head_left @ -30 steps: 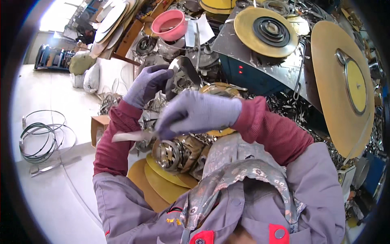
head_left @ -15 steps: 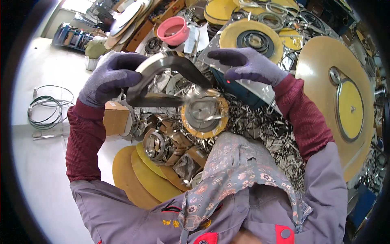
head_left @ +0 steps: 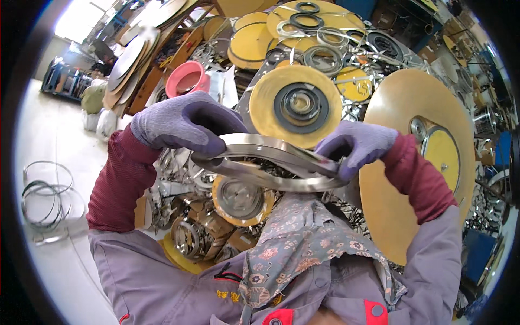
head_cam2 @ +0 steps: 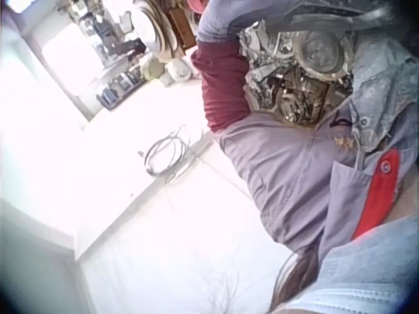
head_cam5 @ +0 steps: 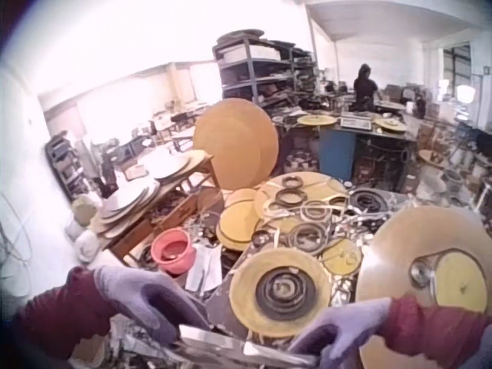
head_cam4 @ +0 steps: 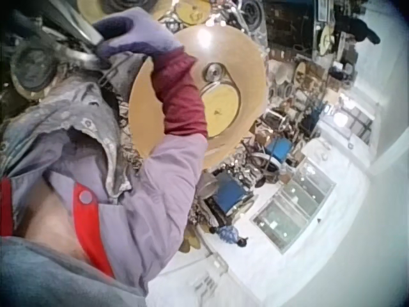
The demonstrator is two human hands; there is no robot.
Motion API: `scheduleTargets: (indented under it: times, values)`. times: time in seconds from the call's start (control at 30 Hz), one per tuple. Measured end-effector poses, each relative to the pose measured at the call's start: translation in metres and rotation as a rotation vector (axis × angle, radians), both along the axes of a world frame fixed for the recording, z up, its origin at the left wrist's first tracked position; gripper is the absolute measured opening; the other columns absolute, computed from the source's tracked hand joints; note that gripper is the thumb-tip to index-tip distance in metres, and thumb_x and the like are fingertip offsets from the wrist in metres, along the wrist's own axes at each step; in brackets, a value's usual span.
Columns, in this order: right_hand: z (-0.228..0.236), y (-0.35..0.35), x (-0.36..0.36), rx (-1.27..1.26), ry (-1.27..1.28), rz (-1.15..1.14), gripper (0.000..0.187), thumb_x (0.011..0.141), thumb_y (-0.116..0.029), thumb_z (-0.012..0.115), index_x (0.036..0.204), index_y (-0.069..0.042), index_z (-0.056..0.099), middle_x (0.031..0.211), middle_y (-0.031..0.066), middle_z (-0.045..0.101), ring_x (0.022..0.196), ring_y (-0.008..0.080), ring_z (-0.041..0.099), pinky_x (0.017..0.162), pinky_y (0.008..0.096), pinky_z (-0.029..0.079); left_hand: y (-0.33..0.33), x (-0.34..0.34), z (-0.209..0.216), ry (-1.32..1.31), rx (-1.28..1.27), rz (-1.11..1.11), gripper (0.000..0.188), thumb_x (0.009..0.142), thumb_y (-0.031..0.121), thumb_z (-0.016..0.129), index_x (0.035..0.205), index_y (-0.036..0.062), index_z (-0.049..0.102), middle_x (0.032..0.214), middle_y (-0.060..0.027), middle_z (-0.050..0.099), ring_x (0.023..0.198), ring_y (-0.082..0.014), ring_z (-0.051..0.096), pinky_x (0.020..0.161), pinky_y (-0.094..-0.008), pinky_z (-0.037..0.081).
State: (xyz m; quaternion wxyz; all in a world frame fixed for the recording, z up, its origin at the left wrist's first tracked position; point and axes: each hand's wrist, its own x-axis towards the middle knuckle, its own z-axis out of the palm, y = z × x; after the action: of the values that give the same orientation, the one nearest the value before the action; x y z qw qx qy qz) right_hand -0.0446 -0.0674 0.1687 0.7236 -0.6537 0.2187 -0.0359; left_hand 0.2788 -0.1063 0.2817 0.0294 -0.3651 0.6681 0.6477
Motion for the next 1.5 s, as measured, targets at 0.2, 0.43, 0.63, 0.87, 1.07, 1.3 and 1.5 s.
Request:
scheduleTargets:
  times: [0.2,0.43,0.63,0.87,1.07,1.3,1.5]
  values:
    - [0.054,-0.102,-0.024,-0.489,0.216,-0.06,0.048,0.065,-0.006,0.074,0.11,0.001,0.06,0.104,0.0099,0.061,0.099,0.0207,0.058,0.089,0.0331,0.046,-0.107,-0.02,-0.028,0.012,-0.407,-0.364,0.038,0.07,0.014,0.07,0.105,0.0009,0.063,0.091,-0.0077,0.062,0.082,-0.0161,0.06,0.074,-0.0305,0.049]
    - [-0.074,-0.14,-0.019,-0.818,0.323,-0.162,0.04,0.068,-0.005,0.07,0.107,-0.005,0.059,0.105,0.0133,0.059,0.099,0.0302,0.058,0.087,0.0375,0.047,-0.152,-0.03,-0.182,0.004,-0.806,-0.436,0.024,0.067,0.014,0.064,0.09,0.0069,0.063,0.088,-0.0146,0.055,0.084,-0.0315,0.058,0.074,-0.0396,0.048]
    - [-0.134,-0.104,-0.019,-1.082,0.403,-0.073,0.043,0.069,-0.003,0.062,0.111,-0.006,0.056,0.107,0.0119,0.056,0.101,0.0294,0.055,0.09,0.0396,0.045,-0.1,-0.031,-0.256,-0.069,-0.963,-0.476,0.038,0.071,0.016,0.066,0.107,0.006,0.056,0.095,-0.014,0.05,0.088,-0.0292,0.053,0.077,-0.0387,0.047]
    - [-0.144,-0.093,-0.027,-1.119,0.378,-0.076,0.043,0.07,-0.005,0.063,0.112,-0.007,0.057,0.109,0.0108,0.056,0.103,0.0296,0.054,0.091,0.0407,0.044,-0.077,-0.033,-0.26,-0.058,-0.941,-0.469,0.039,0.072,0.016,0.064,0.109,0.0074,0.057,0.096,-0.0118,0.05,0.089,-0.0275,0.053,0.076,-0.0379,0.048]
    - [-0.151,-0.07,-0.024,-1.119,0.396,-0.066,0.035,0.076,-0.009,0.056,0.111,-0.008,0.058,0.107,0.0099,0.056,0.103,0.0271,0.054,0.093,0.0396,0.042,-0.059,-0.035,-0.274,-0.093,-1.007,-0.52,0.04,0.07,0.014,0.063,0.109,0.0077,0.058,0.094,-0.0107,0.051,0.087,-0.0266,0.054,0.073,-0.0367,0.048]
    - [-0.147,-0.053,-0.011,-1.126,0.47,-0.216,0.046,0.071,-0.01,0.063,0.116,-0.007,0.056,0.111,0.0103,0.053,0.109,0.0289,0.048,0.096,0.0414,0.039,-0.077,-0.032,-0.26,-0.124,-0.986,-0.514,0.039,0.071,0.015,0.063,0.109,0.0109,0.058,0.095,-0.0096,0.051,0.089,-0.0265,0.054,0.077,-0.0383,0.046]
    - [-0.16,-0.041,0.001,-0.95,0.448,-0.334,0.051,0.065,-0.013,0.072,0.114,-0.008,0.056,0.108,0.0113,0.054,0.107,0.0305,0.049,0.096,0.0436,0.039,-0.079,-0.033,-0.26,-0.098,-0.886,-0.521,0.041,0.073,0.018,0.064,0.112,0.0128,0.057,0.099,-0.0099,0.051,0.094,-0.0272,0.053,0.082,-0.0388,0.043]
